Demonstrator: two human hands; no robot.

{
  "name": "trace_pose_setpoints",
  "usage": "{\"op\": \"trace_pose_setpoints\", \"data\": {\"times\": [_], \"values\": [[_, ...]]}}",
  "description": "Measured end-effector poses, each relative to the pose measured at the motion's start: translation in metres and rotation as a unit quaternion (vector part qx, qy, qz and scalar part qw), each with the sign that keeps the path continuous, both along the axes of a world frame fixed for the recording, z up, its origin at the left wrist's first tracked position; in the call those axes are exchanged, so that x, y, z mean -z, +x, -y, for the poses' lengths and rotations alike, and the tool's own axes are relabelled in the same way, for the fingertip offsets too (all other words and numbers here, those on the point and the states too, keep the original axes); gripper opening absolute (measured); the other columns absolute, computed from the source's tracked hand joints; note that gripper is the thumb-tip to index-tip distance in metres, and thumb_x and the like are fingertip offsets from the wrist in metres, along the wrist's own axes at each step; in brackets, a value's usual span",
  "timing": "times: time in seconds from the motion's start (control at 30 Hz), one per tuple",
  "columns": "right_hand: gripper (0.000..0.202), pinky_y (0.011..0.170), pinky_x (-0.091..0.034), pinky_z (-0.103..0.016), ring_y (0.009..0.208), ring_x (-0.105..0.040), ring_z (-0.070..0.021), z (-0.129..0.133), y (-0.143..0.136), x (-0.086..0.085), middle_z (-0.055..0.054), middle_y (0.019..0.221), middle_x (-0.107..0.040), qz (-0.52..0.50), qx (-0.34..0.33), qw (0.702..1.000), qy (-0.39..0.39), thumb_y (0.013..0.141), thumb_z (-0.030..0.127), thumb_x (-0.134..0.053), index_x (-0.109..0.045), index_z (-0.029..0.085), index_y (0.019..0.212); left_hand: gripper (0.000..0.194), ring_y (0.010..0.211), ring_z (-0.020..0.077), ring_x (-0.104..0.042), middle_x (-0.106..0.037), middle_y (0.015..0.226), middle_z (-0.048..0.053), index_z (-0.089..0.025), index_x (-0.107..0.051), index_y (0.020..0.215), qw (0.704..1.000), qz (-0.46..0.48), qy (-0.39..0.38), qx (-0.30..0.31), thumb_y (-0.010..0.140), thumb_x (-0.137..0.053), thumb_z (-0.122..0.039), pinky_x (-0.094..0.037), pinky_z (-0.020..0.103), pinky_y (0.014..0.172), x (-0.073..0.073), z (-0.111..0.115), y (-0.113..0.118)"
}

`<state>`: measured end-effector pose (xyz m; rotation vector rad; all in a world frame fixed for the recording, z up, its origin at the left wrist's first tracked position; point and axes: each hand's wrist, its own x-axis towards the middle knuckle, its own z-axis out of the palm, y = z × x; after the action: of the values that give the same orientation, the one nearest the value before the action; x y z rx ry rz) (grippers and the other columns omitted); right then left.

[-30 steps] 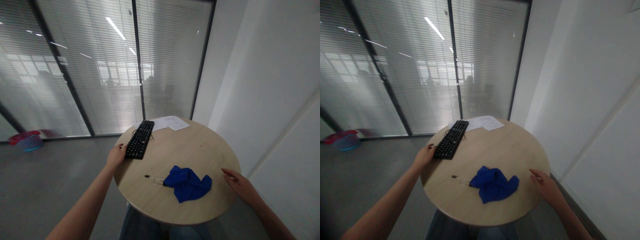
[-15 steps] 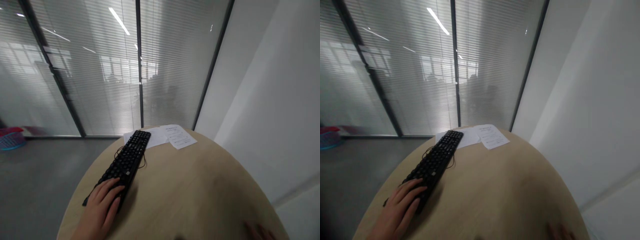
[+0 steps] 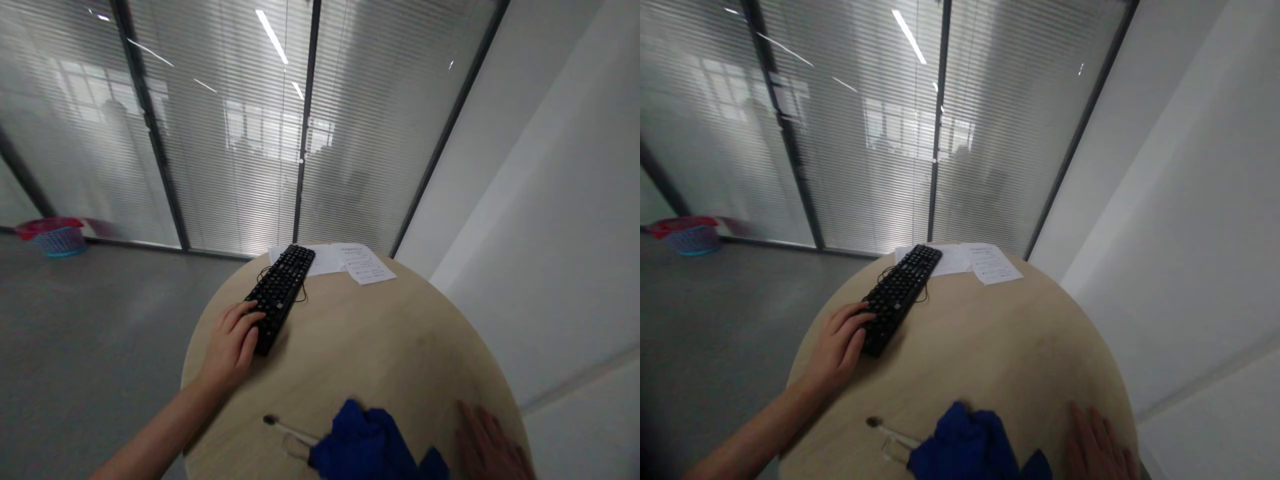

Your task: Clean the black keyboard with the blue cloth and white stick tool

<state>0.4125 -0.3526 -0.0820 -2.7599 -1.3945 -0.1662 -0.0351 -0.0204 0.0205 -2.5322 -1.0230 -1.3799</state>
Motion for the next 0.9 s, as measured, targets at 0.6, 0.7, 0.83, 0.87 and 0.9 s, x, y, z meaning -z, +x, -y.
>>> {"op": "trace_pose_setpoints", "data": {"times": [0.6, 0.7, 0.83, 0.87, 0.9], "values": [[0.059, 0.112, -0.033, -0.062, 0.145, -0.036, -0.0361, -0.018, -0.027, -0.021, -0.014, 0.156, -0.039, 0.069, 0.011, 0.997, 0.012, 0.099, 0.045, -0.030, -0.045, 0.025, 0.152, 0.039, 0.114, 0.0282, -0.056, -0.067, 0.119, 0.012, -0.020, -0.068, 0.105, 0.992, -0.034, -0.049, -0.111, 0.098, -0.033, -0.035, -0.040, 0.044, 0.106, -0.004, -0.010, 0.000], [0.059, 0.110, -0.034, -0.062, 0.144, -0.037, -0.0369, -0.017, -0.025, -0.015, -0.014, 0.156, -0.039, 0.092, -0.004, 0.996, 0.011, 0.098, 0.044, -0.030, -0.047, 0.025, 0.151, 0.040, 0.111, 0.0284, -0.058, -0.068, 0.116, 0.012, -0.020, -0.068, 0.103, 0.992, -0.036, -0.041, -0.115, 0.098, -0.033, -0.037, -0.041, 0.045, 0.105, -0.004, -0.015, -0.002], [0.062, 0.112, -0.033, -0.062, 0.147, -0.033, -0.0352, -0.017, -0.024, -0.011, -0.011, 0.159, -0.035, 0.082, 0.009, 0.997, -0.005, 0.096, 0.047, -0.030, -0.044, 0.027, 0.153, 0.041, 0.110, 0.0296, -0.059, -0.068, 0.114, 0.013, -0.019, -0.069, 0.101, 0.991, -0.043, -0.041, -0.116, 0.097, -0.033, -0.038, -0.042, 0.046, 0.104, -0.001, -0.018, -0.004], [0.062, 0.113, -0.032, -0.062, 0.148, -0.032, -0.0342, -0.017, -0.024, -0.012, -0.009, 0.160, -0.034, 0.069, 0.012, 0.997, -0.012, 0.096, 0.048, -0.029, -0.042, 0.028, 0.154, 0.041, 0.110, 0.0298, -0.059, -0.068, 0.114, 0.013, -0.019, -0.069, 0.101, 0.991, -0.044, -0.043, -0.116, 0.098, -0.032, -0.037, -0.042, 0.046, 0.103, -0.001, -0.018, -0.004], [0.062, 0.113, -0.031, -0.063, 0.149, -0.030, -0.0331, -0.018, -0.024, -0.013, -0.008, 0.160, -0.032, 0.056, 0.013, 0.998, -0.018, 0.097, 0.048, -0.027, -0.041, 0.029, 0.154, 0.041, 0.109, 0.0299, -0.059, -0.068, 0.113, 0.013, -0.019, -0.069, 0.101, 0.991, -0.043, -0.045, -0.117, 0.098, -0.032, -0.037, -0.042, 0.046, 0.103, -0.001, -0.018, -0.005]]}}
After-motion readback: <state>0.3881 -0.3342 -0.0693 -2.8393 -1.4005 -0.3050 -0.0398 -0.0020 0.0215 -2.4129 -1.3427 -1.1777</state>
